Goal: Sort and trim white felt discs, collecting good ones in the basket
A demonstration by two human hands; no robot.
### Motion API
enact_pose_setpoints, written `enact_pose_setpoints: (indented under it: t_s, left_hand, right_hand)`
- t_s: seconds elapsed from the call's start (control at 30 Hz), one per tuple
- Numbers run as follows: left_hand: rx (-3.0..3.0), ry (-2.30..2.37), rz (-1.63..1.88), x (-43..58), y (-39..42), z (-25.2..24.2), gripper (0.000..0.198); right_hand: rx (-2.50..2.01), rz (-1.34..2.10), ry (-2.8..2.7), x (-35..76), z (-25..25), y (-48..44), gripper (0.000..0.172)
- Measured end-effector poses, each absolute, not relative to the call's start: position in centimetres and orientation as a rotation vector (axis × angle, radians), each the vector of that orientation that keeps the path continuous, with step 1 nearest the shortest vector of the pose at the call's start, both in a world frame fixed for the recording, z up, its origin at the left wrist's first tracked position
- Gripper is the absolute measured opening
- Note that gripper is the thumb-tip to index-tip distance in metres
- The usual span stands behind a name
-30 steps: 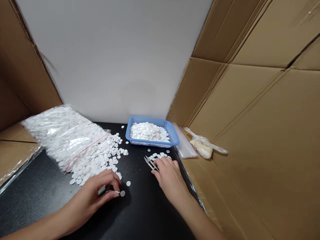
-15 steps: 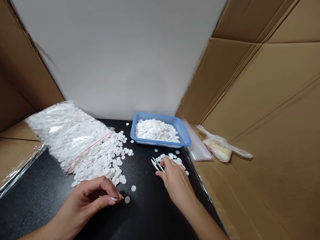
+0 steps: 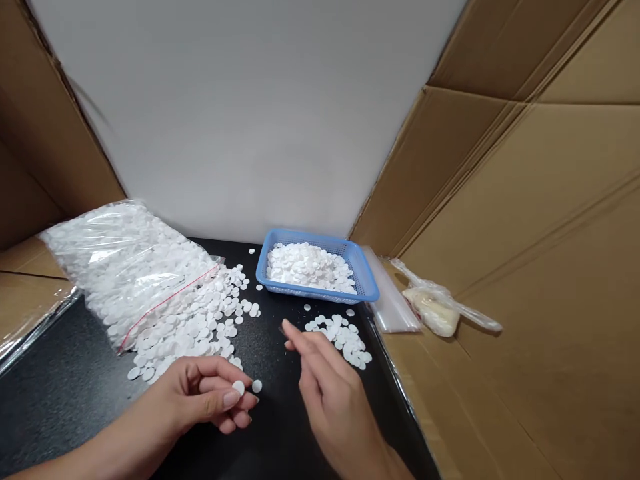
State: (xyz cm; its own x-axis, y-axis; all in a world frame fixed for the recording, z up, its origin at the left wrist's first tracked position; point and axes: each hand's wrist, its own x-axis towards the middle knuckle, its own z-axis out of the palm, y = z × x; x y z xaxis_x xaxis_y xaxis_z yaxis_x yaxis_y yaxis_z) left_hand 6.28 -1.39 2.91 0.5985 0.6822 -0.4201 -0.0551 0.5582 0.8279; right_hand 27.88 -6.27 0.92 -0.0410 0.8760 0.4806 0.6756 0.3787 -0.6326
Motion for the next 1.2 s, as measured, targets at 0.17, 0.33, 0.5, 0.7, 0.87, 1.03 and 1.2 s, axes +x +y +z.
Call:
enact_pose_setpoints:
  t_s: [0.17, 0.33, 0.5, 0.7, 0.87, 1.03, 1.2]
  left_hand:
    - [0.851, 0.794, 0.467, 9.2, 0.2, 4.0, 0.029]
    - [0.903, 0.728, 0.469, 12.1, 1.7, 5.0, 0.029]
    - [0.931, 0.69, 0.435, 13.2, 2.3, 5.2, 0.028]
    - [0.959, 0.694, 0.386, 13.2, 2.7, 5.0, 0.026]
    - [0.964, 0.683, 0.368, 13.1, 2.6, 5.1, 0.023]
    - [0.969, 0.699, 0.357, 13.1, 2.6, 5.3, 0.021]
    - [0.982, 0.692, 0.342, 13.1, 2.6, 5.4, 0.022]
  right_hand:
    - [-1.255, 0.28, -1.766, 28.4, 1.6, -6.9, 0.041]
    - [-1.312, 0.142, -1.667, 29.1, 1.9, -7.1, 0.037]
    - [-1.377, 0.094, -1.643, 29.6, 1.8, -7.3, 0.037]
    - [-1.35, 0.023, -1.702, 29.9, 1.5, -7.3, 0.04]
    - [-1.35, -0.014, -1.71, 29.9, 1.5, -7.2, 0.04]
    - [-1.349, -0.029, -1.729, 30.0, 1.6, -7.2, 0.039]
    - [-1.326, -0.031, -1.749, 30.0, 1.5, -7.4, 0.04]
